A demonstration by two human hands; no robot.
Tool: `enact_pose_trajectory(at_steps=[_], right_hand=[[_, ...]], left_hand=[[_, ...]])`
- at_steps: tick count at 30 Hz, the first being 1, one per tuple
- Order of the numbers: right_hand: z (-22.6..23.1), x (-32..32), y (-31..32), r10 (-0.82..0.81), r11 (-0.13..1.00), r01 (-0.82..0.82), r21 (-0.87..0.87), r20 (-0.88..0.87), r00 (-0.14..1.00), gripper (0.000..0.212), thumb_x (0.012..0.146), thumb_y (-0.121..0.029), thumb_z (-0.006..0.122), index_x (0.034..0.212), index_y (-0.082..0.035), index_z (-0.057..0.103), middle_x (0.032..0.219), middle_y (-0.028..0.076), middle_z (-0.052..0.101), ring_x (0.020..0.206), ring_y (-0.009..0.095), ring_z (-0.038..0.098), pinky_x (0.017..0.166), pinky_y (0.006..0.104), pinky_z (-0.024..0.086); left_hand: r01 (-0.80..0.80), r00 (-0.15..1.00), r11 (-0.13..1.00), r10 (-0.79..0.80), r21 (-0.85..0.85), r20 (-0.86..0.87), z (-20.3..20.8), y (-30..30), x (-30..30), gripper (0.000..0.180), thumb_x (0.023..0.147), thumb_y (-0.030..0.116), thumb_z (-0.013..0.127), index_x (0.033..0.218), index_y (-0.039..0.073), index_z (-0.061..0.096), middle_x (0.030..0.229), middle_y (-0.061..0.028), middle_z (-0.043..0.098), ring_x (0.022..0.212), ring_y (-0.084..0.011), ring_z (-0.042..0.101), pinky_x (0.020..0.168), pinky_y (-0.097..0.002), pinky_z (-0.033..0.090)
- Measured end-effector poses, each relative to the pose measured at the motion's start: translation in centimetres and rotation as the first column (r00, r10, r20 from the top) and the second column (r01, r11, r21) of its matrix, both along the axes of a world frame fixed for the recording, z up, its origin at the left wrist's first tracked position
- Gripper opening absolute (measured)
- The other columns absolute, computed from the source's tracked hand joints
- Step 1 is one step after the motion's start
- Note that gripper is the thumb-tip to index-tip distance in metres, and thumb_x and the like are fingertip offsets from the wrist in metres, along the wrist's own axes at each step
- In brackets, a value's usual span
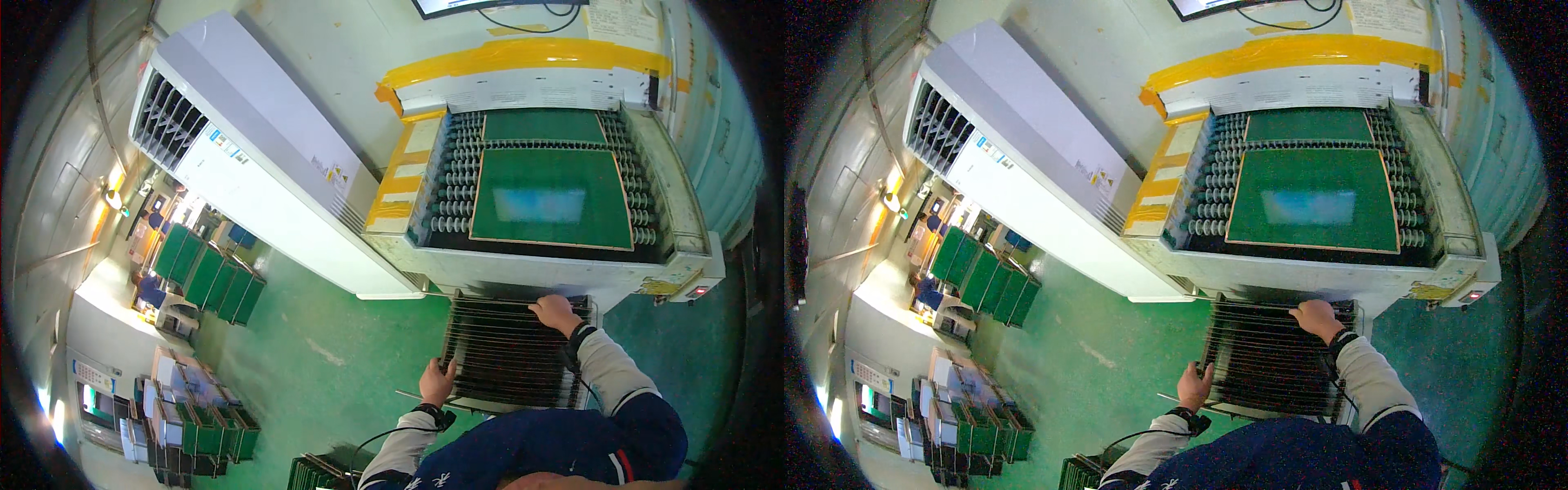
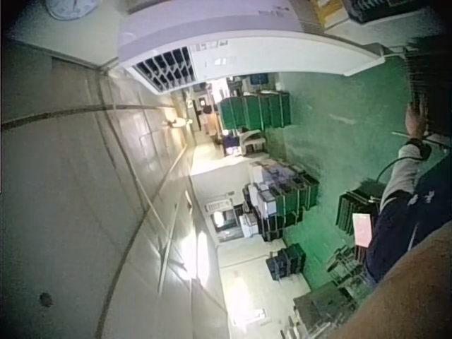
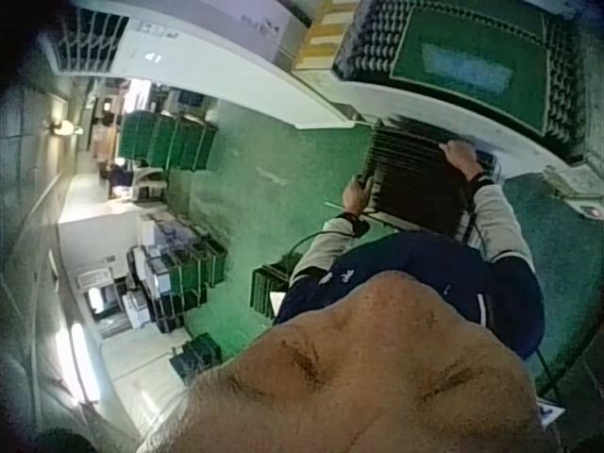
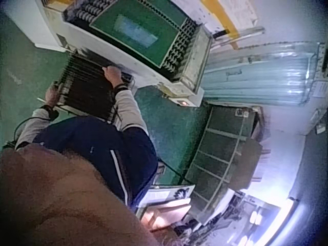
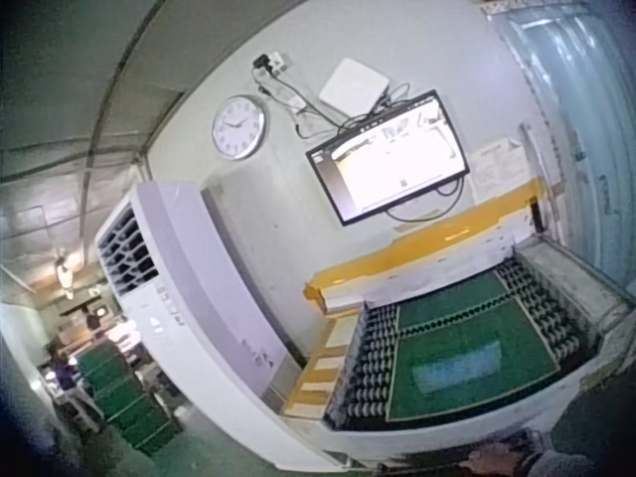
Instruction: Load green circuit boards from a storage rack into an automated processing machine.
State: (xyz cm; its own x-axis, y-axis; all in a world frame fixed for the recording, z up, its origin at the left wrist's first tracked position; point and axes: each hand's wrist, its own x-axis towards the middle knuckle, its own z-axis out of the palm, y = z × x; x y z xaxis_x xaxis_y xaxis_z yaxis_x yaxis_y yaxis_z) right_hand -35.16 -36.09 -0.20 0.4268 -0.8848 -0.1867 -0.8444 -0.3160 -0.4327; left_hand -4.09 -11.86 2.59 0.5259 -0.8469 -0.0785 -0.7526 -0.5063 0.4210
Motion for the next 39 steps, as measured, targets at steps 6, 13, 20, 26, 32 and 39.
enact_pose_trajectory(at_steps=[6,13,20,26,32,39], right_hand=[[2.1,0.0,1.1,-0.007,1.0,0.007,0.0,0.047,0.999,0.06,0.096,-0.06,0.058,0.08,-0.004,0.073,0.081,0.023,0.071,0.081,0.045,0.068,0.073,0.0576,0.052],[2.3,0.2,1.9,-0.041,0.993,0.048,-0.112,0.061,0.997,0.058,0.095,-0.059,0.06,0.077,-0.005,0.073,0.078,0.021,0.07,0.078,0.044,0.068,0.07,0.0563,0.052],[2.0,0.3,2.0,-0.039,0.983,0.058,-0.175,0.107,0.994,0.055,0.094,-0.056,0.063,0.074,-0.005,0.071,0.075,0.02,0.07,0.074,0.042,0.068,0.068,0.055,0.052],[1.4,0.2,1.8,-0.044,0.98,0.061,-0.188,0.094,0.995,0.056,0.094,-0.056,0.064,0.073,-0.005,0.071,0.074,0.019,0.069,0.073,0.042,0.067,0.067,0.0551,0.051],[1.1,0.2,1.8,-0.044,0.974,0.065,-0.219,0.098,0.994,0.061,0.093,-0.062,0.06,0.071,-0.007,0.07,0.075,0.018,0.07,0.076,0.041,0.069,0.068,0.0541,0.054],[1.7,0.4,1.9,-0.051,0.98,0.066,-0.186,0.082,0.995,0.058,0.094,-0.06,0.061,0.074,-0.006,0.071,0.077,0.019,0.071,0.076,0.041,0.069,0.069,0.0542,0.053]], left_hand=[[0.023,1.0,1.0,-0.023,0.0,0.018,-1.0,0.5,0.6,0.066,0.095,0.061,0.061,0.12,0.0,0.062,0.102,-0.0235,0.072,0.091,-0.0436,0.07,0.078,-0.0521,0.056],[0.01,1.0,1.0,-0.01,-0.013,-0.002,-0.4,0.1,0.3,0.066,0.095,0.061,0.062,0.118,0.0,0.062,0.1,-0.0236,0.071,0.09,-0.0439,0.07,0.077,-0.0524,0.055],[0.004,0.999,1.0,-0.003,0.012,-0.053,-0.6,0.1,0.6,0.062,0.094,0.062,0.062,0.108,0.001,0.061,0.096,-0.0232,0.071,0.088,-0.0444,0.069,0.076,-0.0527,0.055],[0.005,0.999,1.0,-0.004,0.009,-0.033,-0.5,0.0,0.4,0.061,0.094,0.062,0.061,0.105,0.002,0.06,0.093,-0.0225,0.071,0.087,-0.0443,0.069,0.075,-0.0532,0.055],[0.008,0.999,0.999,-0.01,-0.047,-0.032,-0.8,0.2,0.4,0.06,0.094,0.061,0.062,0.104,0.002,0.06,0.09,-0.0212,0.07,0.084,-0.0437,0.069,0.072,-0.0529,0.054],[0.003,1.0,1.0,-0.004,-0.025,-0.03,-0.7,0.2,0.5,0.059,0.095,0.059,0.063,0.106,0.002,0.061,0.092,-0.021,0.07,0.085,-0.0429,0.069,0.073,-0.0524,0.054]])
